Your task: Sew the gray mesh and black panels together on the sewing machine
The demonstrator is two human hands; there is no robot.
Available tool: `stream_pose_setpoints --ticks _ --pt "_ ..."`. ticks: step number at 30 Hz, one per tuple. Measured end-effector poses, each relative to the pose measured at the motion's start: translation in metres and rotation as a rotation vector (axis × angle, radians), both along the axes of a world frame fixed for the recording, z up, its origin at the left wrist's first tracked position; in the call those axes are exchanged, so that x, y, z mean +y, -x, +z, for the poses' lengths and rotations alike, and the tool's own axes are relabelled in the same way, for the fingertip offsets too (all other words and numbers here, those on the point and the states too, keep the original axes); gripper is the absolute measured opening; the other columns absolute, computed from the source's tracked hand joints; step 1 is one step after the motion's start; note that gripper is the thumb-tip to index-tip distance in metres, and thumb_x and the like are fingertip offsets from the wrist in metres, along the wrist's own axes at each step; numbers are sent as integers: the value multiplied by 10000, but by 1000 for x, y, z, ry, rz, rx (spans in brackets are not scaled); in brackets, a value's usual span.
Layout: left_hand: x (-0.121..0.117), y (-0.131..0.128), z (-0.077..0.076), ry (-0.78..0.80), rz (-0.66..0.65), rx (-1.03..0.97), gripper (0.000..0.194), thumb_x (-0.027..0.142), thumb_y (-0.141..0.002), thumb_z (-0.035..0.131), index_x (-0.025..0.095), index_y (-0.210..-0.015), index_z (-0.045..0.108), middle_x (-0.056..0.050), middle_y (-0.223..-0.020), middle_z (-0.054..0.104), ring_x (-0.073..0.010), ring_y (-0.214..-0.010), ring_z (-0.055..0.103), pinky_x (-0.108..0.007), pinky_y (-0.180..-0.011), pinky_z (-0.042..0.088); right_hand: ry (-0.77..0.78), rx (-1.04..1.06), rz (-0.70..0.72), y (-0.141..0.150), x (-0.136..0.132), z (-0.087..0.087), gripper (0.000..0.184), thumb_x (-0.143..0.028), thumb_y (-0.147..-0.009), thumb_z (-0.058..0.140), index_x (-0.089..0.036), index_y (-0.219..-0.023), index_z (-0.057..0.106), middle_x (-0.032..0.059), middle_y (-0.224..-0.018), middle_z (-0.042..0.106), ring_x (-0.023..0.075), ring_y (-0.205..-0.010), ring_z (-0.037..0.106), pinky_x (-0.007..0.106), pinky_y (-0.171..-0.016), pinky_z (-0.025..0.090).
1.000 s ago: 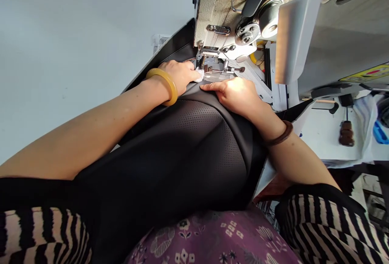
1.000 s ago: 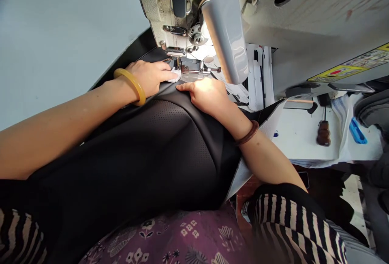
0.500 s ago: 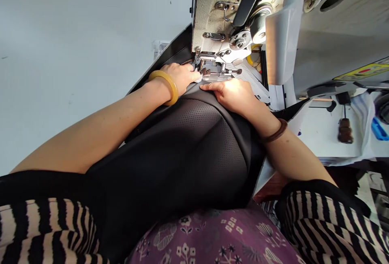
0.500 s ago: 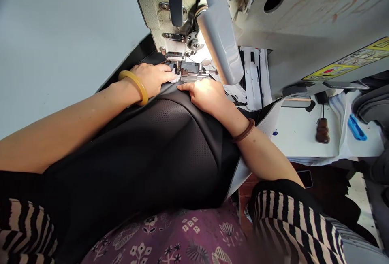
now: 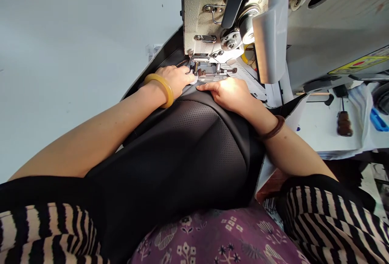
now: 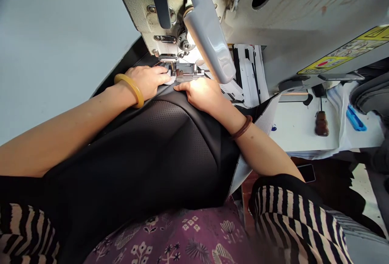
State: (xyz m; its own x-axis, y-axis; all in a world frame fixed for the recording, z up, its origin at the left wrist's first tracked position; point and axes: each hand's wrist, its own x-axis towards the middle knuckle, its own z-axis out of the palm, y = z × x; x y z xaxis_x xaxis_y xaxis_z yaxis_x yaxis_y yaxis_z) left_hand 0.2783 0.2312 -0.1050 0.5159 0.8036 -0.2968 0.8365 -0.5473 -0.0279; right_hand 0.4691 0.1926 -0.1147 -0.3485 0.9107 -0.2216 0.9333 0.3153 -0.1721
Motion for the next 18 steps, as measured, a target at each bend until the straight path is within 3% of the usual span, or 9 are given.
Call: stream_pose_setpoints --ticks 7,11,14,18 --pt "1 -1 -2 -38 -41 -15 470 162 -931 334 219 -1284 640 -104 -1329 602 -331 -1141 614 -468 -917 518 -15 -26 -12 1 1 -2 475 -260 -943 395 -363 -1331 650 29 -1139 742 240 -955 661 354 -803 475" --pt "-1 -1 0 -16 22 -76 426 245 -966 350 194 -1272 642 -89 -1367 590 -343 -1216 568 -497 -999 475 -28 -13 18 1 2 -4 478 -264 -946 382 -342 -1334 649 41 -1153 736 235 -963 662 347 -814 477" --pt "-5 5 8 -81 46 -111 450 304 -1015 289 172 -1267 638 -78 -1384 581 -310 -1269 516 -471 -1066 433 -38 68 77 0 5 -3 494 -227 -937 358 -255 -1333 652 78 -1214 709 234 -1046 653 347 -889 478" --pt "-22 17 23 -182 -177 -80 525 252 -1025 171 123 -1171 659 -139 -1263 624 -291 -1225 525 -418 -1029 445 3 221 66 -1 13 0 497 -143 -879 362 -144 -1268 672 102 -1223 705 209 -1117 642 318 -983 461"
